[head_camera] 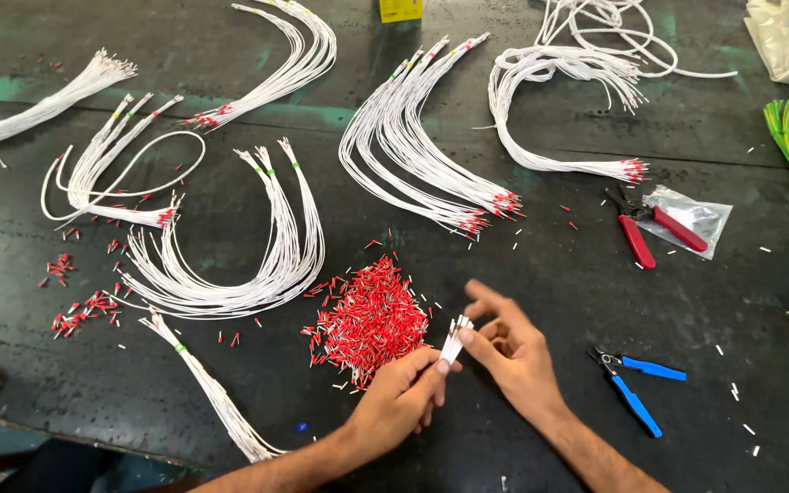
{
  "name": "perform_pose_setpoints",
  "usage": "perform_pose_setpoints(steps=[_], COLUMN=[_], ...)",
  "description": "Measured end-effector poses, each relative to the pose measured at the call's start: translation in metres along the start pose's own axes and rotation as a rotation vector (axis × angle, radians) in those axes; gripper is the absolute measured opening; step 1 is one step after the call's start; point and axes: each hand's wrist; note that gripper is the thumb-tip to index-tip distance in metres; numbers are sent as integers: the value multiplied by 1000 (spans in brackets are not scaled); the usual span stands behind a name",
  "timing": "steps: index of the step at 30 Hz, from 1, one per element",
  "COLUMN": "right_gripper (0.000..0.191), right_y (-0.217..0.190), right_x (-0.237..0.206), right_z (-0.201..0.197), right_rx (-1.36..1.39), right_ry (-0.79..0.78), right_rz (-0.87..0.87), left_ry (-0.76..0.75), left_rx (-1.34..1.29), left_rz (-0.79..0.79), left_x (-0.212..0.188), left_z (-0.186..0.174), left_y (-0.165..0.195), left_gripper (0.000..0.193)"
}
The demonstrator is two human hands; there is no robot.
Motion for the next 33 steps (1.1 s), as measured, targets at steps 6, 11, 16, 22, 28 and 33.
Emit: perform_pose_setpoints(steps=[6, 11, 16, 22, 28, 33], right_gripper=[64, 84, 92, 69, 26, 24], right_y=[-21, -31, -32, -26, -6, 24], right_x=[-3, -8, -9, -3, -5, -3], right_z=[-8, -2, 0, 4, -5, -13], right_rx=[-389, -442, -394, -321, -289, -194], right_ry=[-261, -249, -198, -23, 157, 238], right_rz=[-449, -442, -420, -210, 176, 216], left_ry=[47, 51, 64, 178, 36, 131], left_rx=[-36, -127, -89, 53, -126, -84], left_rz=[48, 29, 90, 251, -22, 257], left_x=[0, 0, 4, 14, 30, 22], left_z=[6, 4, 6, 12, 29, 24], left_y=[0, -3, -13, -19, -25, -28], left_gripper=[26, 24, 22, 32, 18, 18])
Point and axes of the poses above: each hand's wrist, its own x-axis towards the middle knuckle, its own z-axis out of the palm, y = z × x, and after that the axes turned 1 degree about x, right-handed
